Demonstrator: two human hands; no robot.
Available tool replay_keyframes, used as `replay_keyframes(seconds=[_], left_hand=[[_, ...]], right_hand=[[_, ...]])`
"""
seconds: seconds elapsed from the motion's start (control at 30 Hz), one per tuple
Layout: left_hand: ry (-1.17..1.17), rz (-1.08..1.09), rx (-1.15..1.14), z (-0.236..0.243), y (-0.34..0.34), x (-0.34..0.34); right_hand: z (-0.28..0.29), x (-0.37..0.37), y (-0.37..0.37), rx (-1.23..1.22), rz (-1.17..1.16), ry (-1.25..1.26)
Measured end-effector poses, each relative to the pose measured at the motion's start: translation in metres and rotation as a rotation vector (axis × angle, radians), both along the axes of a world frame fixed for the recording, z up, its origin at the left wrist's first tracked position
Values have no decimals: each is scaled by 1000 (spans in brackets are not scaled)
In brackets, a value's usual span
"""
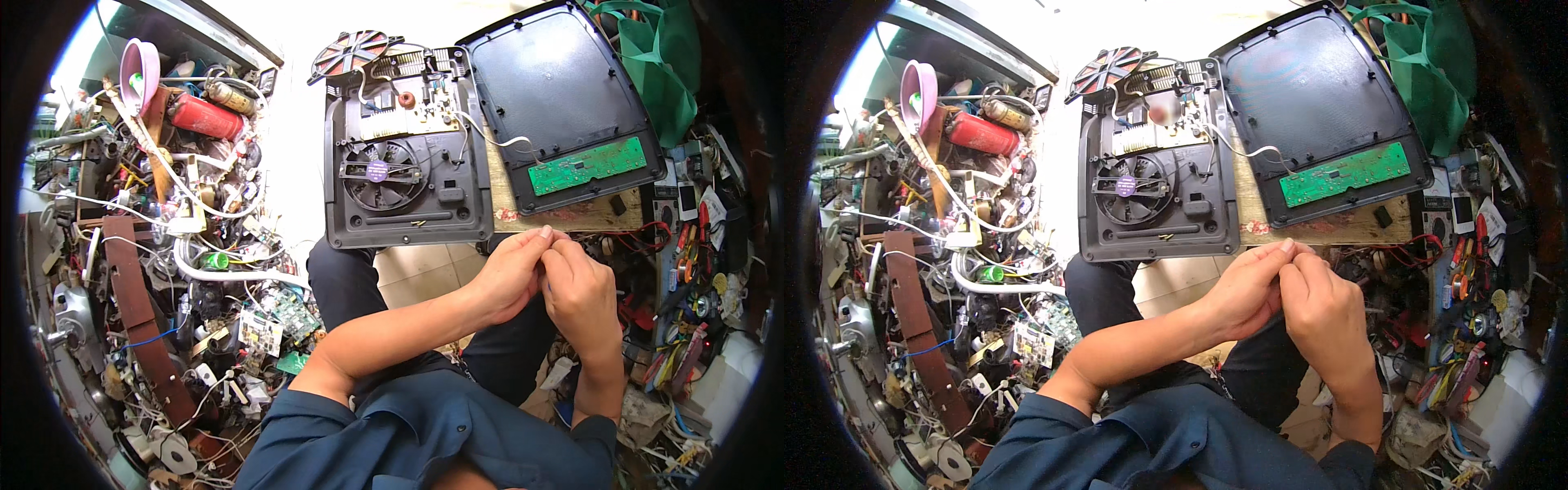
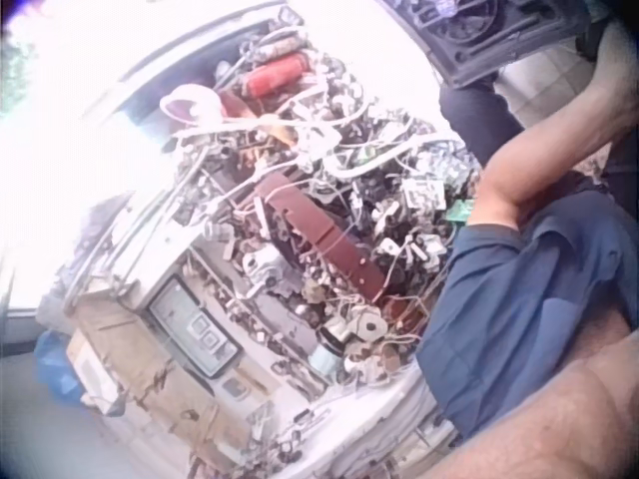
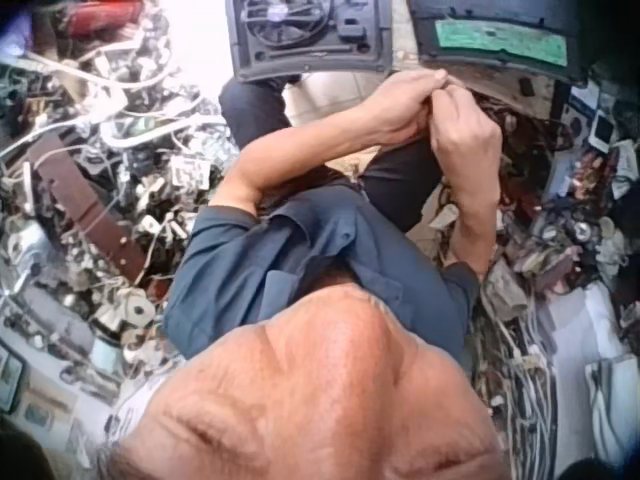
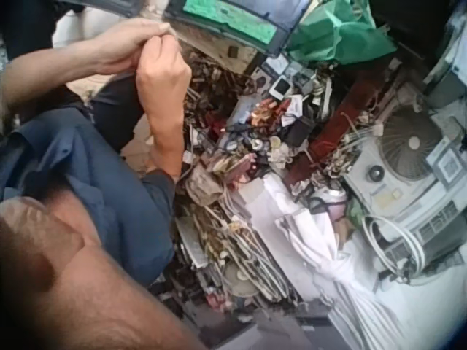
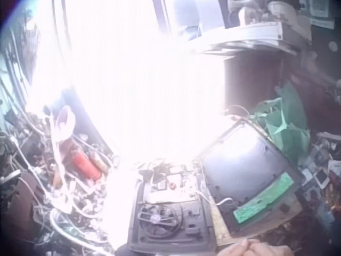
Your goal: The person disassembles a portable induction cooktop, removes the internal fan and heating coil, and then reassembles the unit. They use a screwdriver to remove screws, detach components, and reconnect wires before closing the casing.
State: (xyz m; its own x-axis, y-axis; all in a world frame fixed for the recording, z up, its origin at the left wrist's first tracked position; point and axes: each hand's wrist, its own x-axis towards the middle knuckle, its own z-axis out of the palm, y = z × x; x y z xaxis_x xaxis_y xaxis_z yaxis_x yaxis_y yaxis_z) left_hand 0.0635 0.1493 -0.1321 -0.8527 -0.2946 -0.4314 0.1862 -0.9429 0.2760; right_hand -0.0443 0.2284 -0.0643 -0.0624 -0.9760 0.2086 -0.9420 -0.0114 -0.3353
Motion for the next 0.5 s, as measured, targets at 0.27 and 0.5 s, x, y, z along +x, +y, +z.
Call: replay_keyframes(seconds=[0.27,0.5], left_hand=[[181,-25,15,-18,-52,21],[177,-36,40,-27,-86,51]], right_hand=[[-4,28,-54,-46,-71,-45],[-7,39,-86,-98,-165,-140]])
